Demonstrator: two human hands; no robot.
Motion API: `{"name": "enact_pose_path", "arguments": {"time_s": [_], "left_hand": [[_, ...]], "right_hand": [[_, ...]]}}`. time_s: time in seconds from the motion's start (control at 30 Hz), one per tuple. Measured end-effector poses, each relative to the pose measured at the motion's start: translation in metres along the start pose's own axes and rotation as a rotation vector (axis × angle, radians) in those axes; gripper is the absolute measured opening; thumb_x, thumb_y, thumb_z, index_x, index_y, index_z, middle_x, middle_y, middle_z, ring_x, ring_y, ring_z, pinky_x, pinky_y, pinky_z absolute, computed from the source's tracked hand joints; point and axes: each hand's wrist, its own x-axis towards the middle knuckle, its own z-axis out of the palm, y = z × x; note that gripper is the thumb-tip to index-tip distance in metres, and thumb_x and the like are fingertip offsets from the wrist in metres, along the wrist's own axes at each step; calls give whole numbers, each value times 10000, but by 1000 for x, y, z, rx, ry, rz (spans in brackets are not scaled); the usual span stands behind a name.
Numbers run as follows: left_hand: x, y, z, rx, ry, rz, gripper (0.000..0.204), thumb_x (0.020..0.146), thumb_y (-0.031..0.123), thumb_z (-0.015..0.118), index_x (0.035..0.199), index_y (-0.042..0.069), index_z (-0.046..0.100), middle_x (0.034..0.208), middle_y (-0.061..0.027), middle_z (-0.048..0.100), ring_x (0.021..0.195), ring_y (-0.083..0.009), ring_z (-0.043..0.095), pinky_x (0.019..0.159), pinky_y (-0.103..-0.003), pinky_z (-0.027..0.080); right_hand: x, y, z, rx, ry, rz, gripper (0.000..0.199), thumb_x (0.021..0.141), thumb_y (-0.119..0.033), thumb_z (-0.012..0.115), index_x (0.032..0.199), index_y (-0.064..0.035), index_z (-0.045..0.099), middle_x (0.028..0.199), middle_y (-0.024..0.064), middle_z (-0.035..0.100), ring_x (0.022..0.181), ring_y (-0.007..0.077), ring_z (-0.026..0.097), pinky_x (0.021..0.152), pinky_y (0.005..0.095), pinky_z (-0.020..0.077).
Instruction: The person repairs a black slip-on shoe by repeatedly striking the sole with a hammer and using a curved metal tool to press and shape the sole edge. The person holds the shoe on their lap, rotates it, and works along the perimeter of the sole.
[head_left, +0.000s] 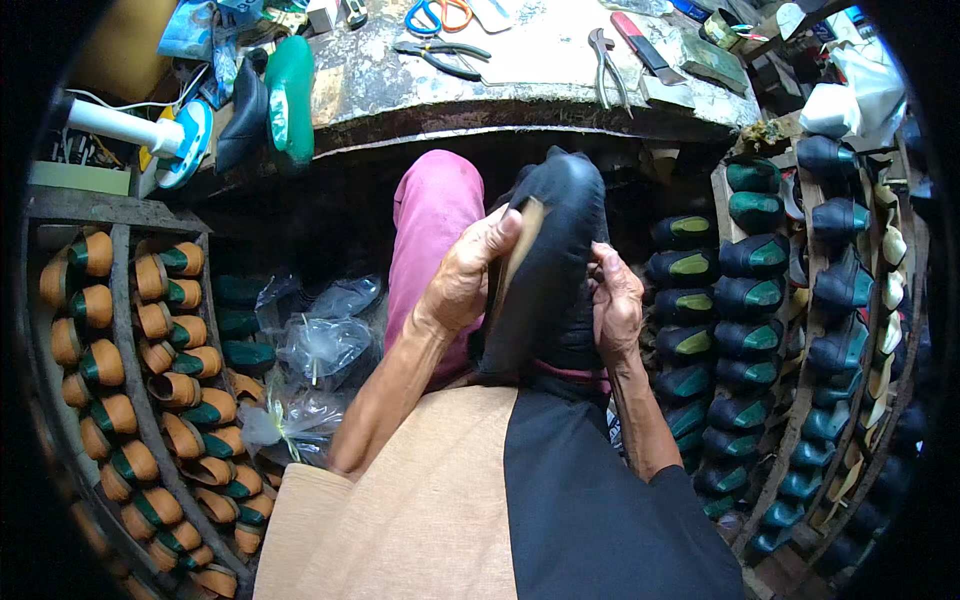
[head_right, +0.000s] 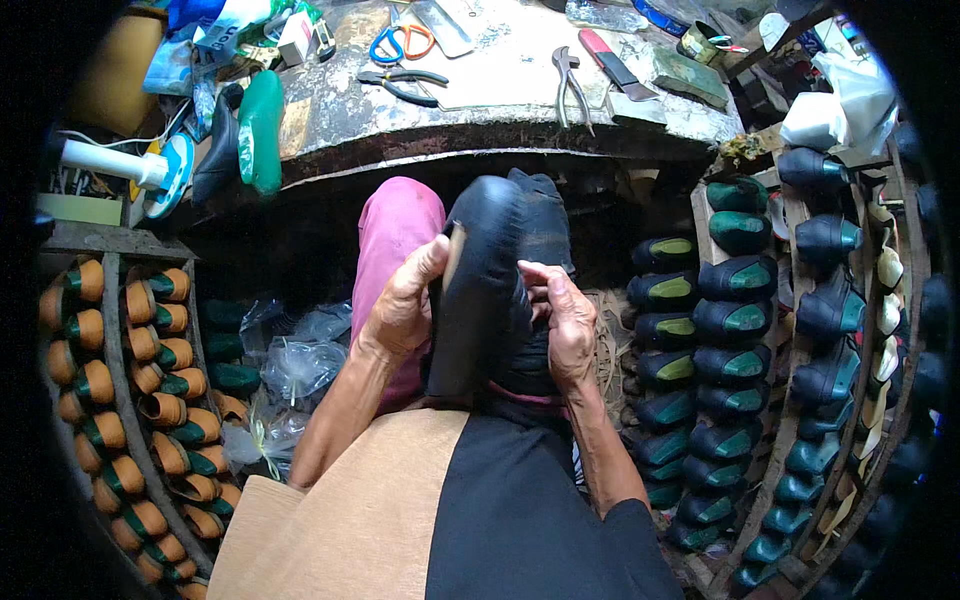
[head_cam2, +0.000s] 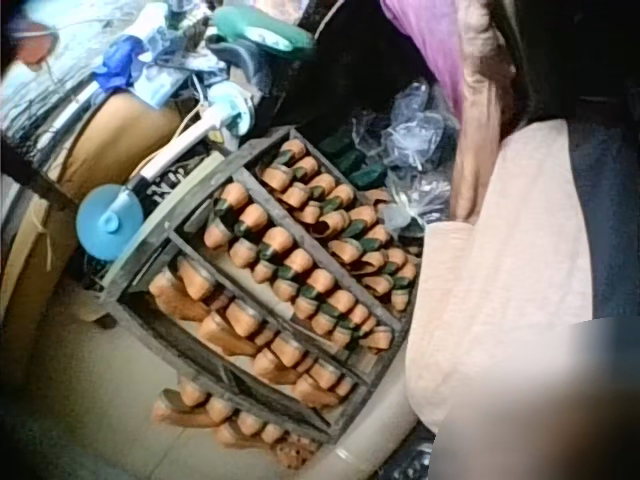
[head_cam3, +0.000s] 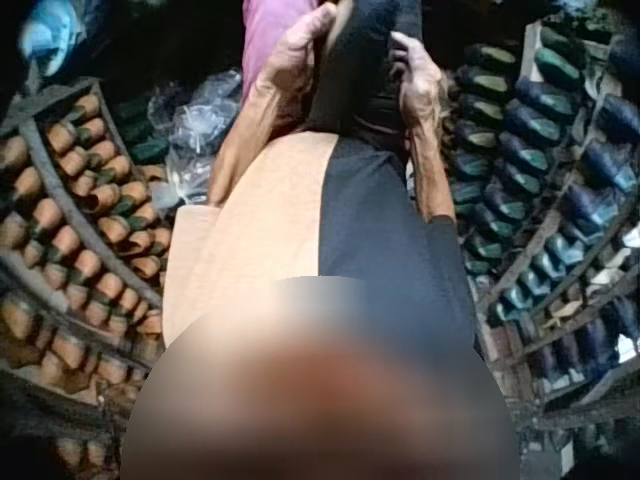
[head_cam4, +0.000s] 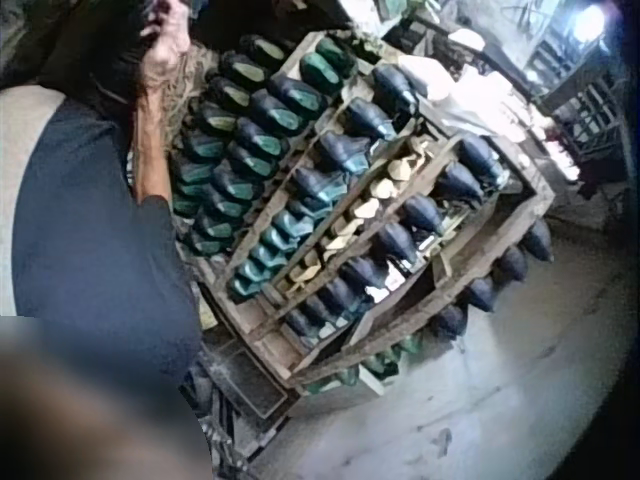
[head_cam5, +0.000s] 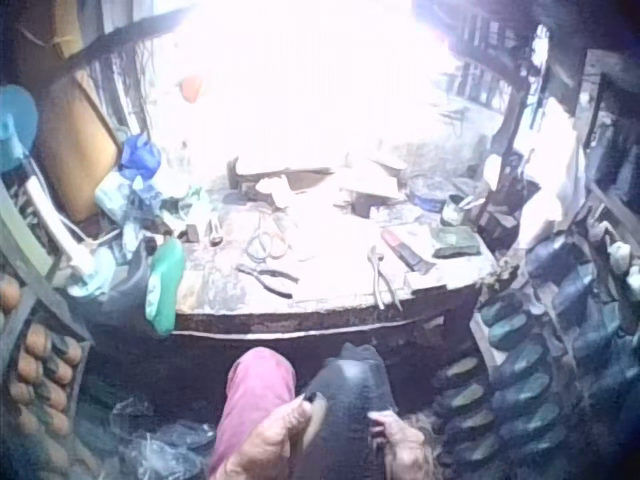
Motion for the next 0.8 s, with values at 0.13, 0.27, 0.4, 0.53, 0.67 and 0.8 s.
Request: {"name": "enact_pose_path", "arguments": {"time_s": [0.13,0.27,0.4,0.53,0.67,0.8], "left_hand": [[6,-12,-12,-47,216,84,573,1179,503,597,1507,36,646,1353,-100,785,1138,-213,781,1028,-407,642],[4,-26,-27,-115,249,11,552,1167,535,612,1411,45,688,1216,-86,794,1049,-184,777,943,-374,654],[4,-25,-31,-47,162,-1,587,1176,561,576,1437,46,684,1285,-83,787,1122,-177,763,997,-372,635],[8,-16,-35,-18,70,-29,679,1191,596,502,1593,56,591,1564,-75,659,1417,-173,612,1235,-398,483],[-2,-12,-42,-75,-53,-120,730,1137,478,701,1676,37,483,1590,-99,626,1493,-198,544,1293,-410,413],[-8,-10,-40,210,-21,-42,890,933,245,931,1657,10,469,1368,-102,723,1193,-134,692,1043,-313,569]], "right_hand": [[-5,2,15,33,-72,-32,529,1251,-337,394,1436,34,723,1467,176,694,1325,242,664,1073,368,552],[-8,7,29,-274,-76,-139,444,1227,-236,452,1488,43,678,1532,165,655,1362,247,648,1136,389,522],[-1,18,48,-271,67,-125,453,1208,-188,518,1571,74,586,1571,167,632,1414,238,620,1203,385,472],[17,33,60,70,94,47,544,1208,-244,529,1657,57,469,1535,185,628,1394,243,602,1220,374,447],[19,42,60,77,79,57,606,1200,-367,546,1618,69,498,1472,182,670,1355,243,629,1202,375,459],[11,43,60,18,6,6,742,1113,-219,749,1663,90,359,1612,228,541,1494,266,527,1292,408,373]]}}
